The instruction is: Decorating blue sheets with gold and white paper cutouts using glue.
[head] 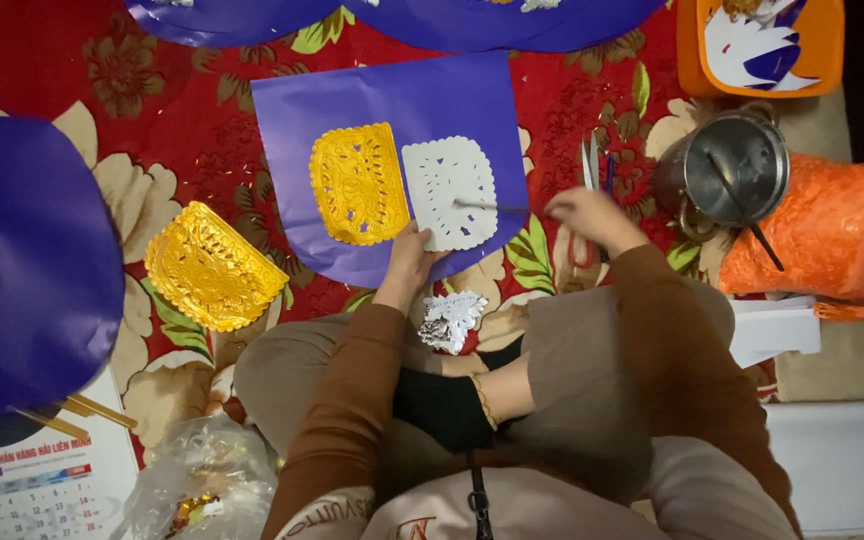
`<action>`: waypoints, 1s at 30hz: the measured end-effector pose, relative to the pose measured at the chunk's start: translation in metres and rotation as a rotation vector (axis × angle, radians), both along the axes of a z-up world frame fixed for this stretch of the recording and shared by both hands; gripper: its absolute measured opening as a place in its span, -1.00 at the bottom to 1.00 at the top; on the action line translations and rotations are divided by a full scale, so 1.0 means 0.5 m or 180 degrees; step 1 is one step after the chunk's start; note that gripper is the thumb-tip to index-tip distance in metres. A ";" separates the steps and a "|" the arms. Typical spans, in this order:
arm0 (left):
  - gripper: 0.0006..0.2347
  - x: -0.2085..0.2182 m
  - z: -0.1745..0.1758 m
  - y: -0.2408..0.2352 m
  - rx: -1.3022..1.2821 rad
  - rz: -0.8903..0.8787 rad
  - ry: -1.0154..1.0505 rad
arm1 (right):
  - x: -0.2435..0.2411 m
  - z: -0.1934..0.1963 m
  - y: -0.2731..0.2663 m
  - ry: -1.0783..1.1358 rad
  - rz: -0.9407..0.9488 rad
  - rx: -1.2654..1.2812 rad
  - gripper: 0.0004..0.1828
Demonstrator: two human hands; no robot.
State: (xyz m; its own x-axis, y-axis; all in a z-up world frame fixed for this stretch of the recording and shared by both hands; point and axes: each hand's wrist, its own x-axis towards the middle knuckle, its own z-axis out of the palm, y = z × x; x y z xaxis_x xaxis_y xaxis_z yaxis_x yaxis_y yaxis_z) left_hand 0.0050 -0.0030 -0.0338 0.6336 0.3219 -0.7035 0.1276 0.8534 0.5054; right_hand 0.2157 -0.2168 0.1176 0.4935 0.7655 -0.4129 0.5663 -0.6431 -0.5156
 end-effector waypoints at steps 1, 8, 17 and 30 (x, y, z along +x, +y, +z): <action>-0.58 0.000 0.016 0.000 0.0000 -0.0002 -0.0004 | 0.008 -0.018 -0.003 -0.0004 -0.0002 0.0000 -0.76; -0.59 -0.004 0.044 0.001 0.0085 -0.0015 -0.0037 | 0.050 -0.099 -0.025 -0.0151 -0.0596 -0.0037 -0.84; -0.59 -0.004 0.059 0.003 0.0118 -0.0014 0.0065 | 0.028 -0.169 0.058 -0.0638 -0.0854 0.0384 -0.82; -0.59 0.001 0.094 -0.002 0.0105 -0.0035 0.0120 | 0.020 0.022 0.007 0.0013 -0.0450 -0.0294 -0.82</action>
